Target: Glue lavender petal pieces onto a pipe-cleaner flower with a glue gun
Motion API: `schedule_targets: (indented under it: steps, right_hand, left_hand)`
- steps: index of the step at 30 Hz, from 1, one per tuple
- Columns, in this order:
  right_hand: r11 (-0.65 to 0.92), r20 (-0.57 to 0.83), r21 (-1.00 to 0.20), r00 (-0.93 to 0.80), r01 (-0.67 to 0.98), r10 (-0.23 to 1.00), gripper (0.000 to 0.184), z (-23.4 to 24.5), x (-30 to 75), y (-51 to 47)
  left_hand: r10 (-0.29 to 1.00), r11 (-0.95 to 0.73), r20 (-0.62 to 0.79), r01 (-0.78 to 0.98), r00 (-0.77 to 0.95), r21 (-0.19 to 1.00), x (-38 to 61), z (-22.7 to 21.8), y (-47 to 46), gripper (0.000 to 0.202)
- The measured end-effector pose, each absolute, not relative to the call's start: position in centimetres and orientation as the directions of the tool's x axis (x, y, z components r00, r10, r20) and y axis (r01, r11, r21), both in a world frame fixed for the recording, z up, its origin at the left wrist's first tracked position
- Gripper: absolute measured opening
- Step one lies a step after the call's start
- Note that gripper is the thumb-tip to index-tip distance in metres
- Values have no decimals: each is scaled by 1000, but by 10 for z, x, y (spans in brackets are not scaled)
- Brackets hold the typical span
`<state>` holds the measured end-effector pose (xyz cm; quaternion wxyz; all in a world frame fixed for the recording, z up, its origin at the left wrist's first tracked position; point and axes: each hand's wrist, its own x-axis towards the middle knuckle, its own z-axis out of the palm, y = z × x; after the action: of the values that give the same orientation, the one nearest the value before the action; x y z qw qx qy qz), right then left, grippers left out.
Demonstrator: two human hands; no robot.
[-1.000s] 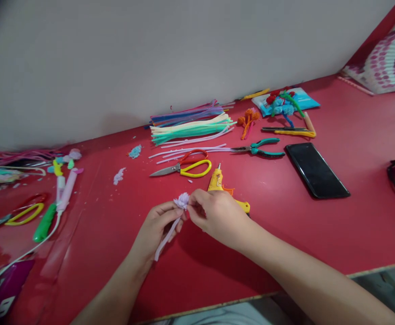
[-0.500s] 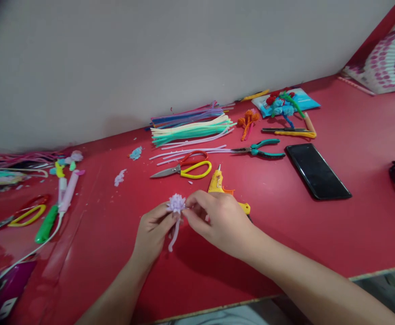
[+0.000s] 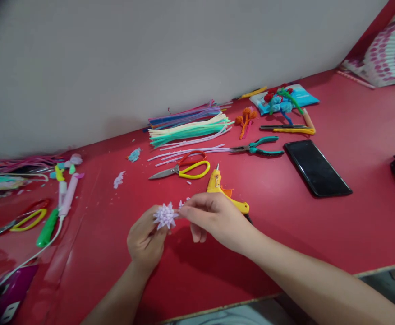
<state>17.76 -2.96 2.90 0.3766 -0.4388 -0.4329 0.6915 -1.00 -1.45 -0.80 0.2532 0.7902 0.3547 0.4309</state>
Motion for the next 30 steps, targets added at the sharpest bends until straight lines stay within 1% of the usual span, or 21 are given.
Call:
schedule_targets:
  steps: [3,11,27,30]
  right_hand:
    - [-357,-295,-923,-330,-144,897,18,29,177,-29]
    - [-391,-314,-904,-354,-170,881,13,31,177,-30]
    - [-375,-292,-910,-370,-176,882,9,27,177,-30]
    - [-368,-282,-912,-375,-181,883,10,28,177,-30]
  left_hand:
    - [784,-616,498,363,371,699,-10,-9,-16,16]
    - [725,-685,546,357,419,635,-9,-7,-14,16]
    - [734,-675,536,367,417,640,-9,-9,-16,16]
    - [746,-663,530,379,403,645,-10,-10,-16,15]
